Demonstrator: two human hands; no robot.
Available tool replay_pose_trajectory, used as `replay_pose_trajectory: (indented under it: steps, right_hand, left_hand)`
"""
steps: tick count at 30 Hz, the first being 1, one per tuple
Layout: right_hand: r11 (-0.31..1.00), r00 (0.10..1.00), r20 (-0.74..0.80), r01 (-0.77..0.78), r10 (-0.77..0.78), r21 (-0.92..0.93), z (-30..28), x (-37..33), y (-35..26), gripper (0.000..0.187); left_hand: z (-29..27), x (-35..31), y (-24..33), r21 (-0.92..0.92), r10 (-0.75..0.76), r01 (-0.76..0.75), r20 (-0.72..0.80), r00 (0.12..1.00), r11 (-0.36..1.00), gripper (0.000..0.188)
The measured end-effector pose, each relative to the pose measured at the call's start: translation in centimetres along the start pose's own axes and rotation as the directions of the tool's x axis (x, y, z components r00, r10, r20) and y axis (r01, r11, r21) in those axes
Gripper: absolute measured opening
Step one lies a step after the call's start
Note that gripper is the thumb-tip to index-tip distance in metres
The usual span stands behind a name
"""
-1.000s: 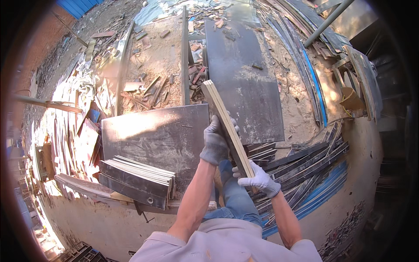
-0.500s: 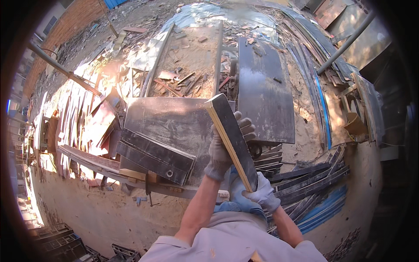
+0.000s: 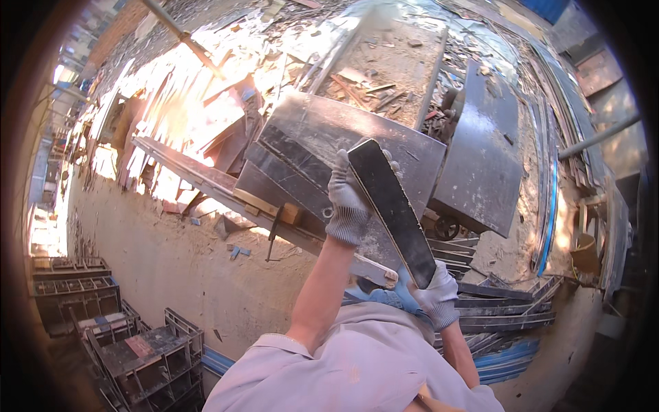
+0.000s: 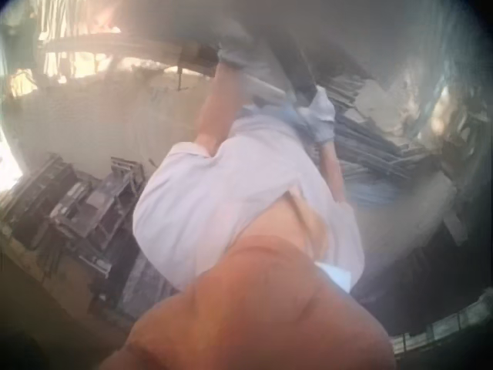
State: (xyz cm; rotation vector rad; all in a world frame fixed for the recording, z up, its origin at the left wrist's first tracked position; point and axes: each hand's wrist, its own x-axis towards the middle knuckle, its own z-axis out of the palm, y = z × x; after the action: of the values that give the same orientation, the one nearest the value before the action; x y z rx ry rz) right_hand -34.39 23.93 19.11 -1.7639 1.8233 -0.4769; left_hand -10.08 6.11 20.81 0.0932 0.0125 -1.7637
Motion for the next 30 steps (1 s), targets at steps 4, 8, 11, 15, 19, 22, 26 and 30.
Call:
replay_pose_trajectory:
  steps: [4, 8, 11, 15, 19, 22, 26, 30]
  right_hand:
    - [0.988, 0.977, 0.146, 0.157, -0.155, -0.002, 1.2, 3.3, -1.4, 0.070]
    - [0.968, 0.935, 0.287, 0.239, -0.208, -0.077, 3.5, 6.4, -5.9, 0.079]
    - [0.951, 0.926, 0.276, 0.293, -0.256, -0.100, 5.9, 8.9, -7.4, 0.082]
    - [0.946, 0.928, 0.302, 0.278, -0.219, -0.169, 7.3, 11.6, -11.4, 0.081]
    - [0.927, 0.912, 0.330, 0.318, -0.243, -0.198, 9.9, 14.0, -15.1, 0.088]
    - [0.896, 0.894, 0.286, 0.405, -0.346, -0.182, 11.4, 14.8, -17.9, 0.097]
    - [0.889, 0.913, 0.136, 0.407, -0.386, -0.208, 12.2, 17.8, -17.9, 0.097]
    - [0.878, 0.939, 0.267, 0.308, -0.219, -0.365, 12.1, 22.9, -15.5, 0.114]
  left_hand:
    - [-2.4, -2.4, 5.2, 0.293, 0.311, -0.206, -0.379, 0.872, 0.934, 0.078]
    - [-5.9, -5.8, 9.9, 0.486, 0.571, -0.346, -0.460, 0.680, 0.803, 0.083]
    - [-8.6, -7.3, 11.0, 0.799, 0.773, -0.242, -0.378, 0.510, 0.550, 0.080]
    - [-10.9, -9.2, 12.1, 0.894, 0.863, -0.138, -0.355, 0.359, 0.425, 0.068]
    - [-14.1, -8.3, 14.2, 0.894, 0.859, -0.116, -0.371, 0.351, 0.434, 0.078]
    - [-14.7, -7.2, 15.6, 0.927, 0.829, 0.147, -0.374, 0.416, 0.344, 0.089]
    - [-15.8, -5.2, 17.0, 0.904, 0.785, 0.255, -0.426, 0.450, 0.344, 0.103]
    - [-14.3, -4.2, 17.9, 0.879, 0.727, 0.319, -0.474, 0.496, 0.356, 0.116]
